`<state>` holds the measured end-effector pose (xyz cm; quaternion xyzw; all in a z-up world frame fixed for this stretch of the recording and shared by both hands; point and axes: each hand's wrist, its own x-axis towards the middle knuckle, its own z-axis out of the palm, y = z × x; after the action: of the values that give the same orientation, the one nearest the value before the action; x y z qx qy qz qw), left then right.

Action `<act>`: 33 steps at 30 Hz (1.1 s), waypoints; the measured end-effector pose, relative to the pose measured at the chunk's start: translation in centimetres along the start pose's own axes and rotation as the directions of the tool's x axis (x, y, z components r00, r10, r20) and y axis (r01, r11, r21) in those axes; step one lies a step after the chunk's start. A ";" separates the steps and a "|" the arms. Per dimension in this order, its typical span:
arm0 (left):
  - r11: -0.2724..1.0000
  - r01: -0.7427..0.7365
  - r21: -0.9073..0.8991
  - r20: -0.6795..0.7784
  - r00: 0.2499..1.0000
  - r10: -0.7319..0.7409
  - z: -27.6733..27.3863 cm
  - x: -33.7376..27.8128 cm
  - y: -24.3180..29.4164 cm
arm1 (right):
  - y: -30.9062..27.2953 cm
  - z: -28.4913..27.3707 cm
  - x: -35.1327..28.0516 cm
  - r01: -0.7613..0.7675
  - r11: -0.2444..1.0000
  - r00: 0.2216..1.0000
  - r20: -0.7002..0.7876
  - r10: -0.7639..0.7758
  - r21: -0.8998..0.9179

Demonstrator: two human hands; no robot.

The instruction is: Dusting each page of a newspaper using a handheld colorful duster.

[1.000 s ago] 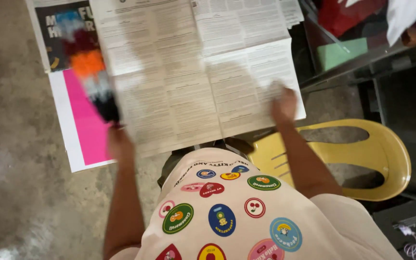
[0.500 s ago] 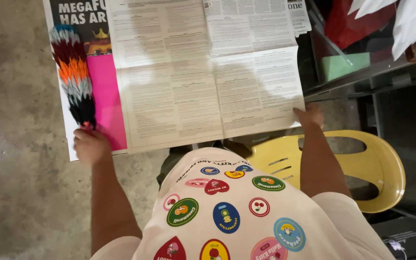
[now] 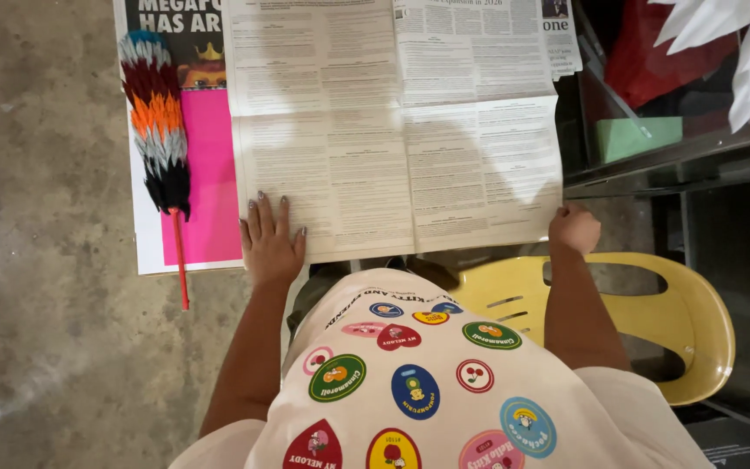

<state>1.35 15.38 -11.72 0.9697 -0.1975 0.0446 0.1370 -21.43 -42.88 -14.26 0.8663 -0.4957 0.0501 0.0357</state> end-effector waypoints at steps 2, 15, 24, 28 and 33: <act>0.999 -0.035 0.033 -0.104 0.994 0.038 0.0 0.0 0.1 | -0.9 -1.1 -0.2 0.041 0.987 0.988 -0.143 -0.064 -0.156; 0.999 -0.012 0.043 -0.074 0.997 0.015 -0.1 0.0 0.2 | -27.5 -13.1 -10.5 0.649 0.414 0.751 -0.452 -0.481 0.638; 0.041 0.427 -0.903 0.396 0.866 -0.306 -5.1 6.2 3.2 | -36.4 -12.7 -18.2 0.530 0.208 0.429 -0.048 -0.902 0.822; 0.392 0.505 -0.769 0.307 0.830 -0.466 -1.7 6.7 0.0 | -36.3 -13.3 -17.8 0.078 0.067 0.371 0.034 -0.928 0.995; 0.642 0.601 -0.476 0.210 0.787 -0.580 2.7 5.4 -6.1 | -30.8 -10.6 -12.0 0.681 0.152 0.516 -0.323 -0.793 0.716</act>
<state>8.84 18.02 -15.09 0.9069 0.1226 -0.0759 0.3960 -1.45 -15.81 -5.56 0.9154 0.0667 0.1783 -0.3547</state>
